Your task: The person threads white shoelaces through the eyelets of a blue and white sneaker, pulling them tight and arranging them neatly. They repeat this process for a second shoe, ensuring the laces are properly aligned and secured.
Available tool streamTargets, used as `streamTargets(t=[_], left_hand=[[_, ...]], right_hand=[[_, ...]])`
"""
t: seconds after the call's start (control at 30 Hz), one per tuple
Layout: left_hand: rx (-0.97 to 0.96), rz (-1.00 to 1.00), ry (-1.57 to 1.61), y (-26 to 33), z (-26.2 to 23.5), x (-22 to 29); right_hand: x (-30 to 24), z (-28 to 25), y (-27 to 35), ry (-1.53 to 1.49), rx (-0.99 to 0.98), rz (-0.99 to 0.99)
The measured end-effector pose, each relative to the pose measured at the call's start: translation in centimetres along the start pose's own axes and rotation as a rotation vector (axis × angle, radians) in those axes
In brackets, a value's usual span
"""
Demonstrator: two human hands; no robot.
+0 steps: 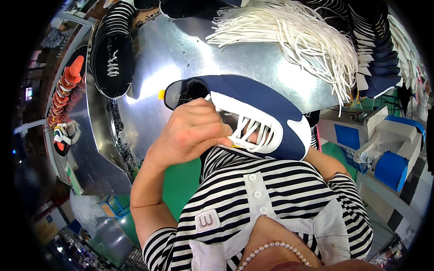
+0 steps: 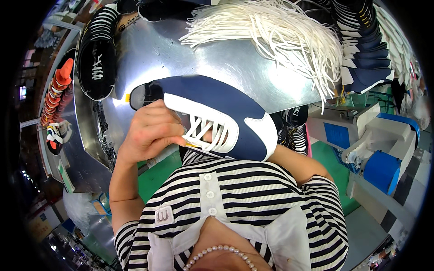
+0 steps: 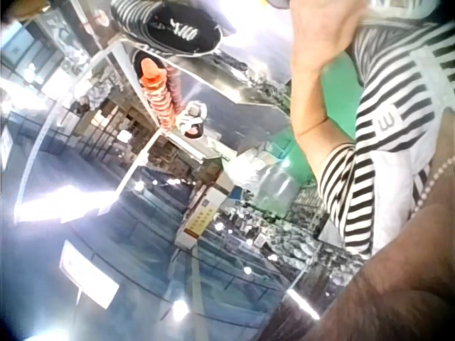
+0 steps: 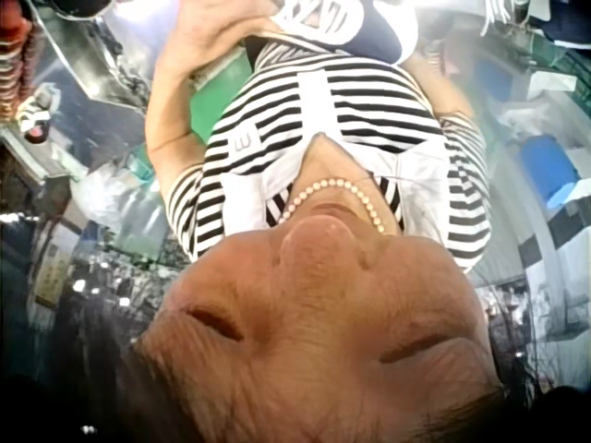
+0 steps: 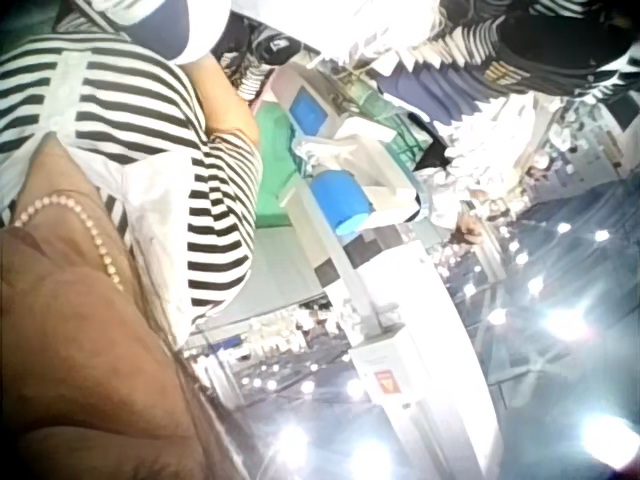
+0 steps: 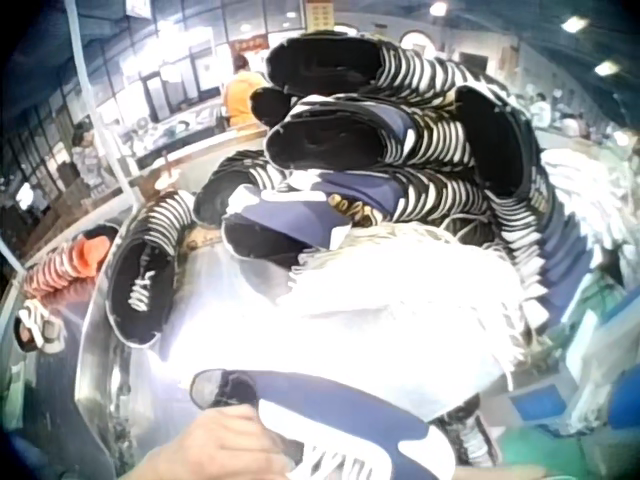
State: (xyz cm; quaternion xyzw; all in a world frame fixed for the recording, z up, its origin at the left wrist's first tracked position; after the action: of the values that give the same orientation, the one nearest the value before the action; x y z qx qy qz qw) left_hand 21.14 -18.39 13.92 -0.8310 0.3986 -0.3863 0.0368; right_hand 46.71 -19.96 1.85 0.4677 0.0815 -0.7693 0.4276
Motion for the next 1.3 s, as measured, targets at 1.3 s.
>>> streamTargets(t=[1.3], left_hand=[[0.070,-0.350,0.205,1.6,0.5,-2.5]], right_hand=[[-6.1,1.5,-3.8,-0.224,0.385,-0.165]])
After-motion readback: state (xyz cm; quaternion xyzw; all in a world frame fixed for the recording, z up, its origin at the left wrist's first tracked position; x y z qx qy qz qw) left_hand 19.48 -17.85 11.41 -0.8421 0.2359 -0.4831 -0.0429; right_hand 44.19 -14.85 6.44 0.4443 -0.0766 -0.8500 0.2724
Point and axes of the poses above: each hand's wrist, its own y-axis away from the middle knuckle, its own z-axis out of the palm, x = y × z, the point moved 1 cm from there along -y, towards the middle knuckle, and after that the axes turned 4 degrees about -y, right-handed, at the moved point
